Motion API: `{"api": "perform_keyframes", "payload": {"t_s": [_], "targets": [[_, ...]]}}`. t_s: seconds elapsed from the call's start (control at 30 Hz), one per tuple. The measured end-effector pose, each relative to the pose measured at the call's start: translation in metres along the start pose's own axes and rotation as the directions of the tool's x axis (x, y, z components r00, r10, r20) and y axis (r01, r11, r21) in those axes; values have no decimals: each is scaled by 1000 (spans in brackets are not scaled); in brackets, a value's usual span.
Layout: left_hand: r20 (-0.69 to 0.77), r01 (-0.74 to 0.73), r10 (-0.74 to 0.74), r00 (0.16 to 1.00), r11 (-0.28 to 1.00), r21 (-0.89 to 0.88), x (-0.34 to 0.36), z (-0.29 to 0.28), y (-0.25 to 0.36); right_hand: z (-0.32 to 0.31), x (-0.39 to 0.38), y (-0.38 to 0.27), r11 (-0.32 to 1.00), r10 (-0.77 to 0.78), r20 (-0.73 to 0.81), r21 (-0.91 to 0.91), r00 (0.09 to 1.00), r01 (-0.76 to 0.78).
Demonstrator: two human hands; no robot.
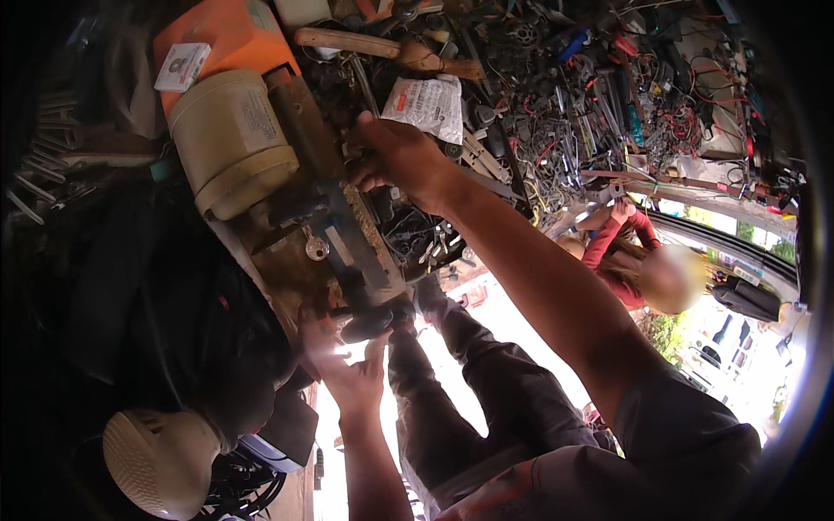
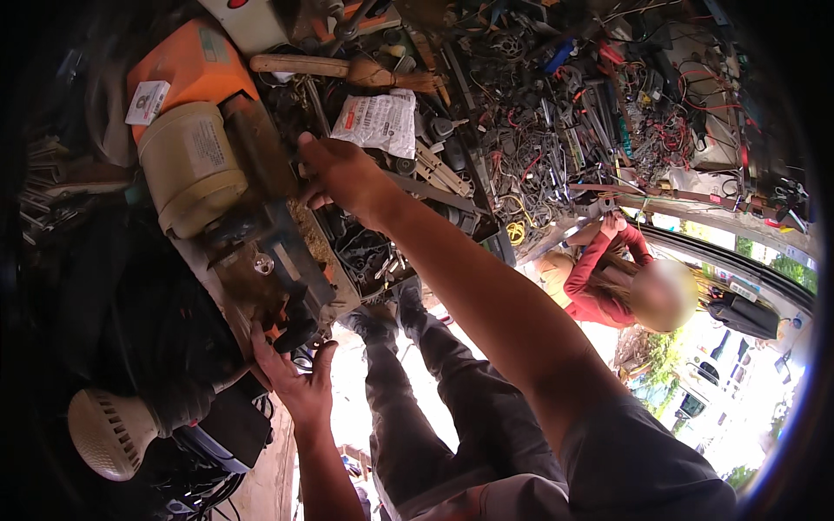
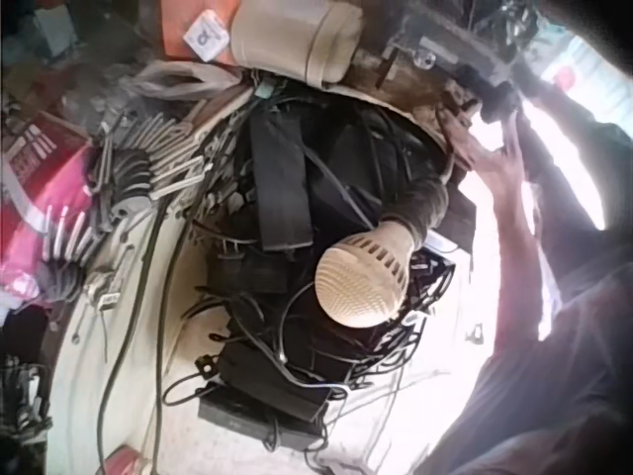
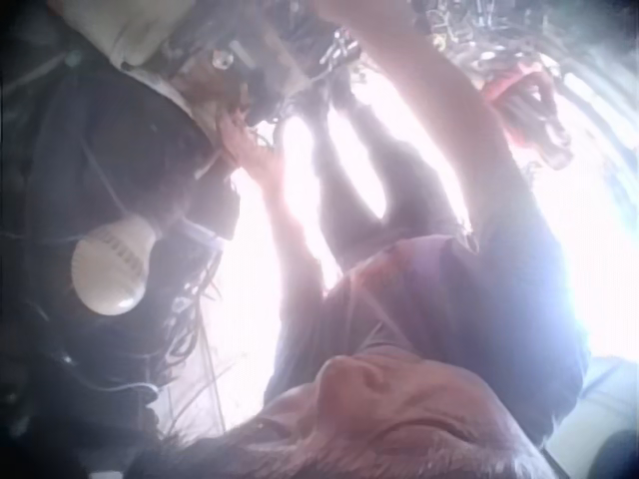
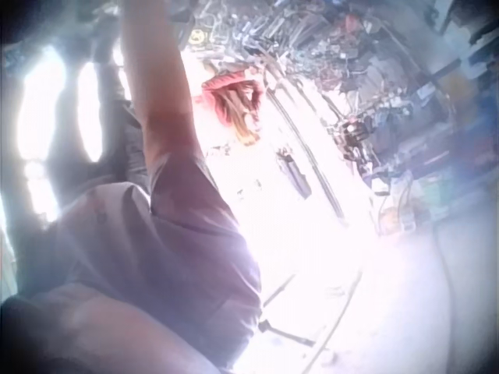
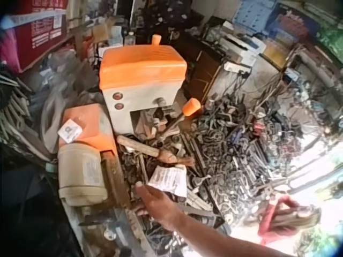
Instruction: The person holds a small metal tool against a rotating bench grinder wheel, repeatedly adjusting its angle and position to sharpen the edge. The tool is moved back and forth across the wheel surface while the person maintains steady hand pressure.
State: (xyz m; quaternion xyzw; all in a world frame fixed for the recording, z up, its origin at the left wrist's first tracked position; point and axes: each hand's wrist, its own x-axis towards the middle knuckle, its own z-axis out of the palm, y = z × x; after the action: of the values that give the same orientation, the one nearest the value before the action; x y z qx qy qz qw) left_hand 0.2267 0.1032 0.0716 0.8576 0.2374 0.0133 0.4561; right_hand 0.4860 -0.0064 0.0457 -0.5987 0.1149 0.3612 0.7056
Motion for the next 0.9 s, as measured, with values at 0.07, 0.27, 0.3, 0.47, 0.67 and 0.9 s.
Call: {"api": "perform_keyframes", "payload": {"t_s": [0.07, 0.27, 0.3, 0.47, 0.67, 0.9], "targets": [[-46, -93, 94, 995, 996, 17, -1, 3, -3, 0, 1, -3, 999, 11, 11, -33, 1000, -10], [-7, -255, 268, 963, 923, 288, 15, -3, 14, 1, 8, -7, 990, -10, 35, -141, 999, 15], [-6, -253, 266, 964, 922, 295, 13, -4, 13, 2, 9, -7, 986, -12, 26, -166, 1000, 16], [-35, -270, 293, 956, 916, 297, 11, -1, 16, 5, 13, -8, 981, 20, 38, -193, 999, -12], [-75, -300, 314, 946, 941, 155, 13, 2, 9, 4, 12, -12, 977, 33, 59, -212, 998, -20], [-59, -258, 272, 960, 948, 186, 14, 0, 21, 4, 12, -13, 973, 39, 56, -230, 998, -25]]}}
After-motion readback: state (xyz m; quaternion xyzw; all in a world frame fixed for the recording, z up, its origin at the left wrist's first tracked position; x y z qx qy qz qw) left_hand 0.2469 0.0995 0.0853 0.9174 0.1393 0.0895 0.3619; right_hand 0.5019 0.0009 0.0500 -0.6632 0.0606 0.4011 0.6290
